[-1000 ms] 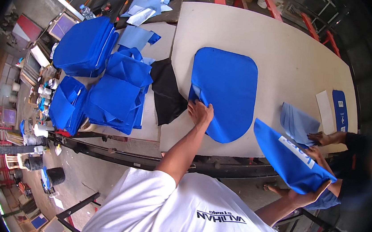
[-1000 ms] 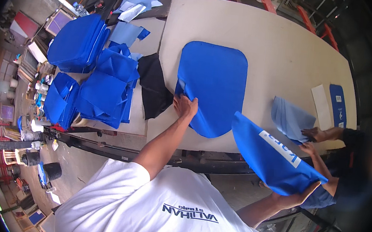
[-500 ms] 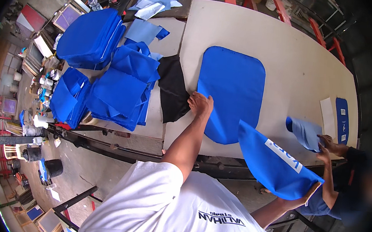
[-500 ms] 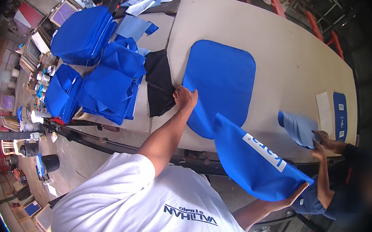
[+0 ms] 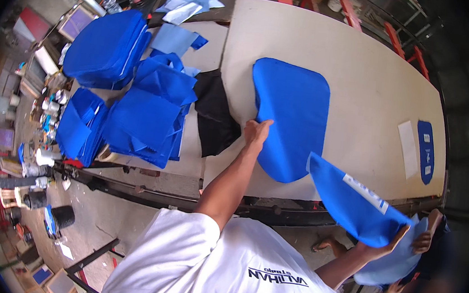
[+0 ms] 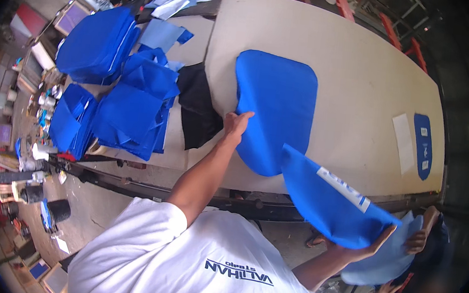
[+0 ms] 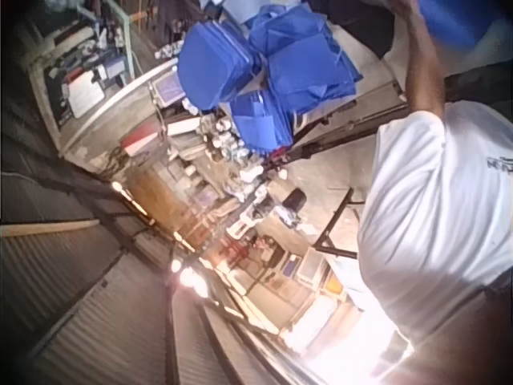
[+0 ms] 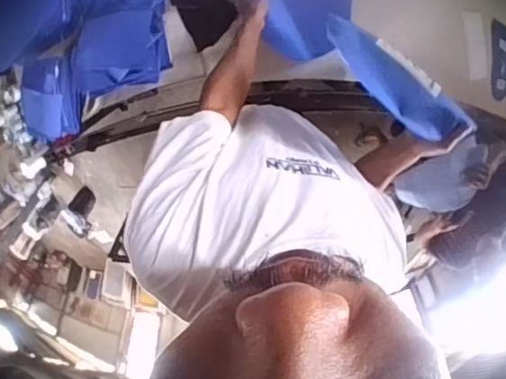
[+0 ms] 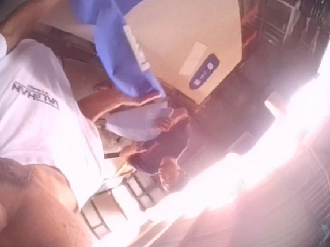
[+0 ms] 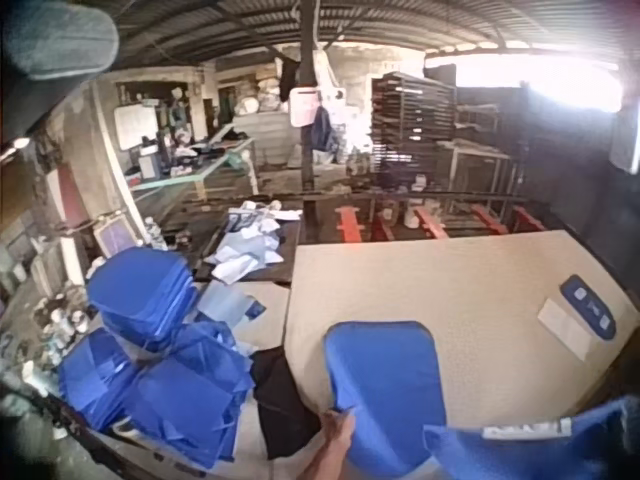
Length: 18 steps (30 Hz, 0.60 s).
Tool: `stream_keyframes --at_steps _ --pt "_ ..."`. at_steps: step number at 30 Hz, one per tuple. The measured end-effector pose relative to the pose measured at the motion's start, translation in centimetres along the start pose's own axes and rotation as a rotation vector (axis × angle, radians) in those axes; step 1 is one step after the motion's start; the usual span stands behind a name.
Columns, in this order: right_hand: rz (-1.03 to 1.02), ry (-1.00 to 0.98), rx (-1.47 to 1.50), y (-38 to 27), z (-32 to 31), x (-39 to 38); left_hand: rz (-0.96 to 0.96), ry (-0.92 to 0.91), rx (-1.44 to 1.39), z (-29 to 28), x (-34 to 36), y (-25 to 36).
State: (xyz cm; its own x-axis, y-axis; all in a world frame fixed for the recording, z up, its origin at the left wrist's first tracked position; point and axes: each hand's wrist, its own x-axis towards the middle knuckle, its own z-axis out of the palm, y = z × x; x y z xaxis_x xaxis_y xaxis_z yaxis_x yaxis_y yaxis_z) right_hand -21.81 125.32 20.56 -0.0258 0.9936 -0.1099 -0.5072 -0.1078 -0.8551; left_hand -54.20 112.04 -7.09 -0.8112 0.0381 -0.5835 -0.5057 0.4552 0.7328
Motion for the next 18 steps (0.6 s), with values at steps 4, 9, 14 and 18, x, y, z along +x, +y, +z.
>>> stream_keyframes --at_steps 4,9,14,18 --pt "-0.141 -0.099 0.035 1.1 2.9 6.8 0.101 0.449 0.08 -0.5 -2.1 -0.9" --pt "0.121 -0.407 0.16 1.3 8.2 12.1 -0.143 -0.847 -0.544 -1.7 -12.6 6.4" --pt "0.216 -0.644 0.265 2.7 11.5 20.5 -0.187 -1.214 -0.742 0.9 -17.1 15.9" --pt "0.224 -0.714 0.26 2.5 14.9 26.4 -0.018 -0.958 -0.792 5.3 -12.9 24.3"
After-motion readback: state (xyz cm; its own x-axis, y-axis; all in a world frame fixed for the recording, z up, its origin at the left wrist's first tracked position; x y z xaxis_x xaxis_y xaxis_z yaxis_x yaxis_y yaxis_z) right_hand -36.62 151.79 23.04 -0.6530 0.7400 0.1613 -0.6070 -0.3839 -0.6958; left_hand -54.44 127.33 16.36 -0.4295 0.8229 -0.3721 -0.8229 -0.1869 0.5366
